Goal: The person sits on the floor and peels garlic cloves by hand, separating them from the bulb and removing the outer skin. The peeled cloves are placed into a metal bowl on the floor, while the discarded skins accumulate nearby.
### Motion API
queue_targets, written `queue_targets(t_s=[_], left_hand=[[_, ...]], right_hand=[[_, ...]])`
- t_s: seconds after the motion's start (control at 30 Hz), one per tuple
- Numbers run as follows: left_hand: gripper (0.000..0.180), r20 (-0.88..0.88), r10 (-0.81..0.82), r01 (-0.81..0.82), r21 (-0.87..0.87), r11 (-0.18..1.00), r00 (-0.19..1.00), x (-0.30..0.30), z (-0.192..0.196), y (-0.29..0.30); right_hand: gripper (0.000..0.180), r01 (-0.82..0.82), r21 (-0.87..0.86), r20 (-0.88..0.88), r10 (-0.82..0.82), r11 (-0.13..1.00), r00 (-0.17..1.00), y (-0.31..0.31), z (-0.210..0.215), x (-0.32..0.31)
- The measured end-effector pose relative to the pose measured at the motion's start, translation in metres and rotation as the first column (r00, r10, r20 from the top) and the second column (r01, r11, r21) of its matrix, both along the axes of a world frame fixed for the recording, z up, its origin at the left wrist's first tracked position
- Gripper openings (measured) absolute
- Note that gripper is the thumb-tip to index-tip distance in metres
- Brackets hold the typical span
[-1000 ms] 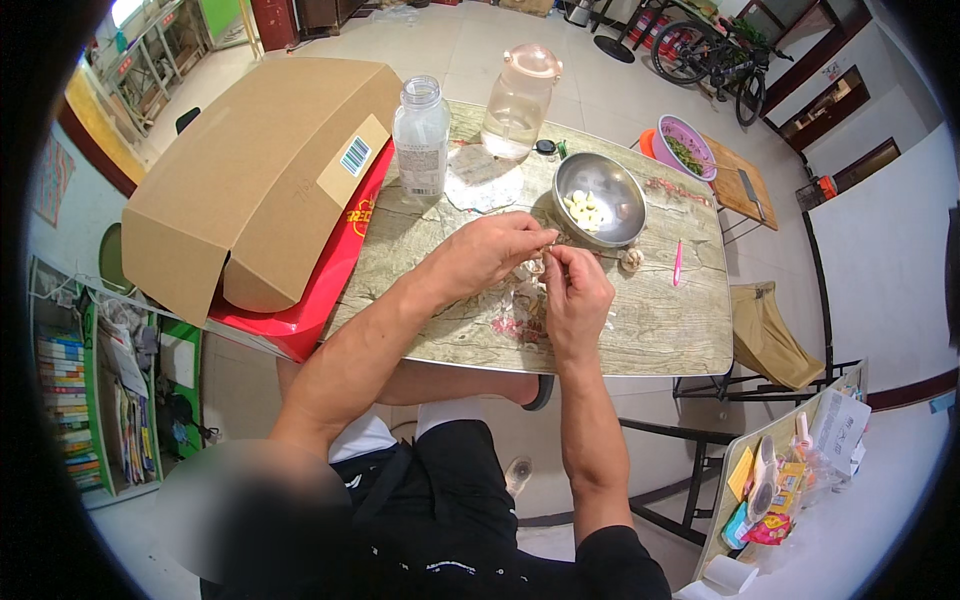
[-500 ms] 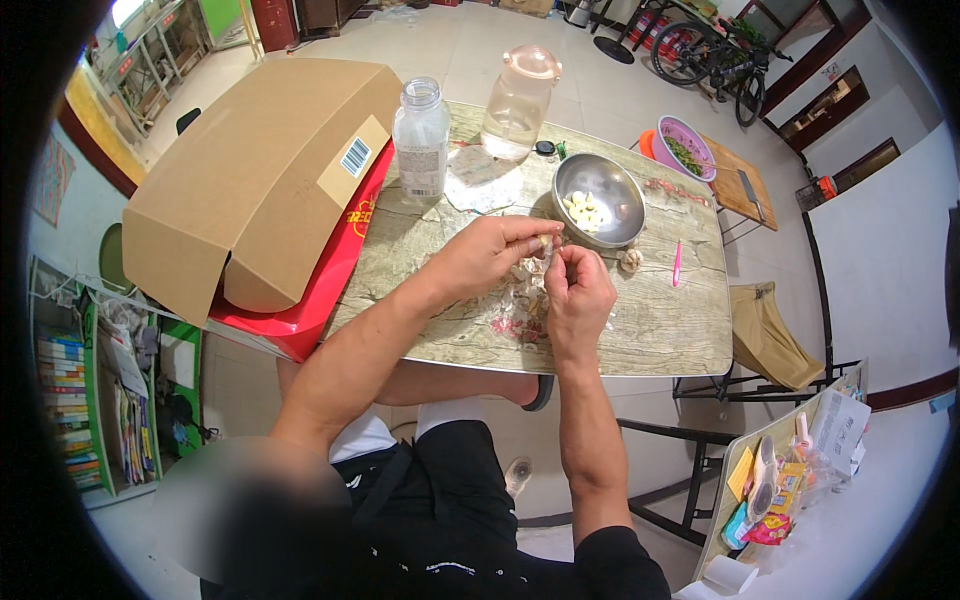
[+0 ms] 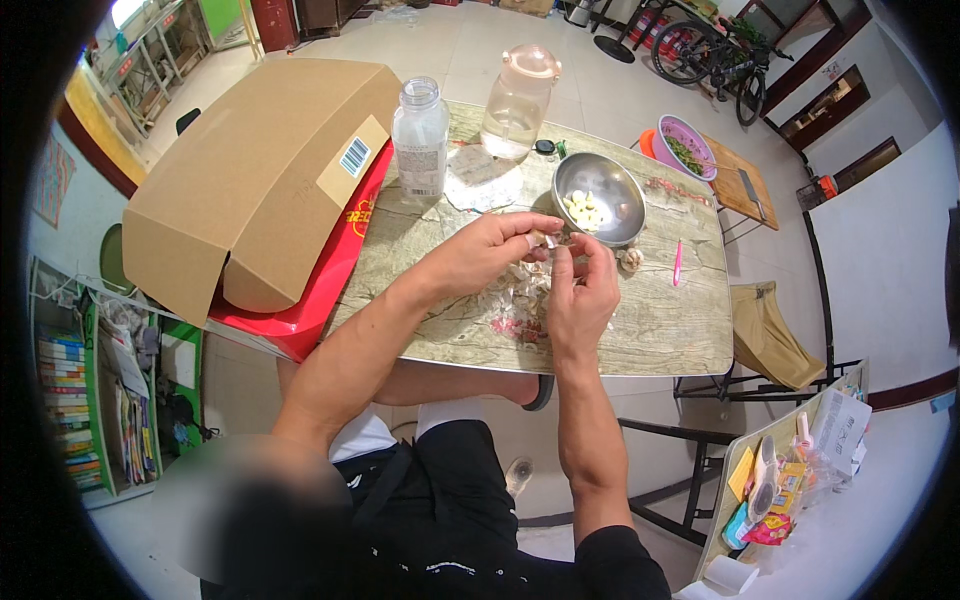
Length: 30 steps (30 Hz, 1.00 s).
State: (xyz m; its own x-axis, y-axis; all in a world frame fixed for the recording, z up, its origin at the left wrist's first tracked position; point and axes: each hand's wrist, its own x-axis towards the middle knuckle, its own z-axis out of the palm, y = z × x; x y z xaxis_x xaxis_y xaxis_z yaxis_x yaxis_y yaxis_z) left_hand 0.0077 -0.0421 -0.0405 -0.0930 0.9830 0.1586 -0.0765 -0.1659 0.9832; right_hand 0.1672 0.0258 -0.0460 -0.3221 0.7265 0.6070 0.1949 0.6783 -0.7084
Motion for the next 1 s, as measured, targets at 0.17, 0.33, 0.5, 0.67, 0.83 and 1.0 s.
queue_targets(t_s=[0.17,0.33,0.5,0.67,0.83,1.0], left_hand=[[0.044,-0.405,0.115,-0.090,0.081,0.993,0.907,0.004,-0.005,0.001],[0.035,-0.468,0.180,-0.149,0.104,0.983,0.865,0.004,-0.011,0.001],[0.032,-0.500,0.229,-0.160,0.178,0.971,0.835,0.005,-0.009,0.001],[0.029,-0.488,0.332,-0.191,0.316,0.929,0.807,0.006,-0.001,-0.001],[0.036,-0.518,0.304,-0.166,0.296,0.941,0.800,0.004,-0.006,0.000],[0.044,-0.524,0.267,-0.140,0.269,0.953,0.809,0.004,-0.011,0.001]], right_hand=[[0.014,-0.036,0.035,0.090,0.033,0.999,0.995,-0.004,0.005,0.001],[0.016,0.128,0.050,0.118,-0.133,0.991,0.984,-0.003,-0.004,0.004],[0.015,-0.012,0.033,-0.010,0.012,0.999,1.000,0.001,-0.006,0.002],[0.015,-0.223,-0.423,-0.140,0.179,0.878,0.974,0.005,-0.011,0.004],[0.016,-0.356,-0.554,-0.306,0.214,0.753,0.928,0.009,-0.012,0.004],[0.015,-0.395,-0.584,-0.340,0.229,0.709,0.912,0.011,-0.013,0.005]])
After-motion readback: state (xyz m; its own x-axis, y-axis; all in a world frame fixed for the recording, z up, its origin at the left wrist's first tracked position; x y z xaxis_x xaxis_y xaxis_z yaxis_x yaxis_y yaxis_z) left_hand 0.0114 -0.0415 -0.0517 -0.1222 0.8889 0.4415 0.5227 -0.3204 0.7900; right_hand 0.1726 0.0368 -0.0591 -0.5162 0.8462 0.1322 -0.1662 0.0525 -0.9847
